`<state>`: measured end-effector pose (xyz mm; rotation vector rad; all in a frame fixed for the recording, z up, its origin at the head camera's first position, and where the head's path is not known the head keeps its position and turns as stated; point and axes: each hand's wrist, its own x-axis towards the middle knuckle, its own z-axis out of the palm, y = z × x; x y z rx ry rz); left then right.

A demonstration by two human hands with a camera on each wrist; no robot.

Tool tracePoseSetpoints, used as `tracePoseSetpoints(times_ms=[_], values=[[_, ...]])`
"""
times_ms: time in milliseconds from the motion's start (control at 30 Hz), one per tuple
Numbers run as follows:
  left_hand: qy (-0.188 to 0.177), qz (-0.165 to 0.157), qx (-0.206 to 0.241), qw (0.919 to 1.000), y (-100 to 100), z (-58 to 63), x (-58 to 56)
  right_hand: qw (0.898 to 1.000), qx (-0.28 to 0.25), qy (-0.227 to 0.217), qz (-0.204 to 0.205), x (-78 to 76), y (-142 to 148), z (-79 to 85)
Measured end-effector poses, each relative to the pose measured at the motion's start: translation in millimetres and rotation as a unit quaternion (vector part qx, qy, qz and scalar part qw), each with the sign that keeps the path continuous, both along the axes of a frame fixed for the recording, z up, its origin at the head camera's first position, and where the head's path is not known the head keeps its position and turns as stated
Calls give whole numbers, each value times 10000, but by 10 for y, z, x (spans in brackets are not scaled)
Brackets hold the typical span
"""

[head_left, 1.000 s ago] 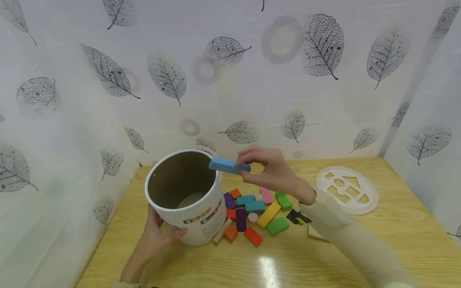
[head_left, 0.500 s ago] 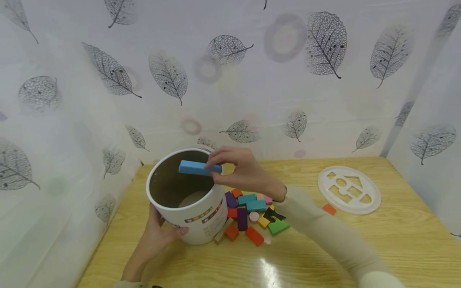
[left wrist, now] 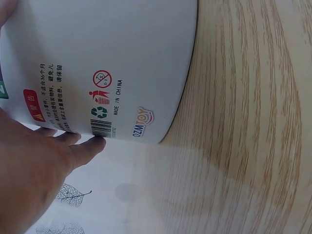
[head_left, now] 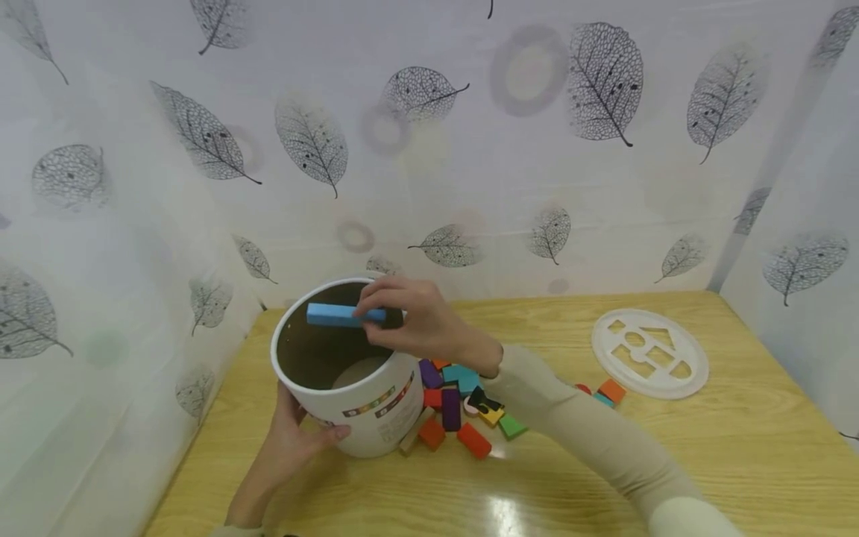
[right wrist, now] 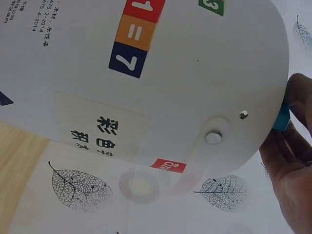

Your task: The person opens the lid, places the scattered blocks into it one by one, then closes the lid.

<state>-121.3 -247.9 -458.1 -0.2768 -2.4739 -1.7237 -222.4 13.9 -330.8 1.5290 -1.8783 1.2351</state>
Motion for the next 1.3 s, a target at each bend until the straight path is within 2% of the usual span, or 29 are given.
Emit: tracePoseSetpoints(times_ms=[167,333,633,833,933,1033,1100,1167,1300], values=[[-16,79,-86,9999,-5,-3,14,10000,2,-18,-32,19,-16,-5],[-4,18,56,10000,-10,-20,15,10000,25,-2,-37,27,-21,-37],[83,-55,44,9999,5,-35,13,9988,-419,60,-252,28,3,-48],[92,-18,7,10000,6,-11,7,9972,-510,151,-522,7,274,-54],[45,-16,23,10000,1,-5,5,9973,-243,224,-654,-5,512,-89],[50,-10,23,10000,2,-10,8,9955,330,154,-871,-4,834,-161],[58,-11,36,10000,7,-9,8,9895,914,-80,-1120,6,1089,-236],[64,-5,21,10000,9,-9,8,9753,1620,-473,-1426,26,1364,-325],[93,-4,79,9999,6,-20,2,9259,2864,-1344,-2062,108,1884,-512]])
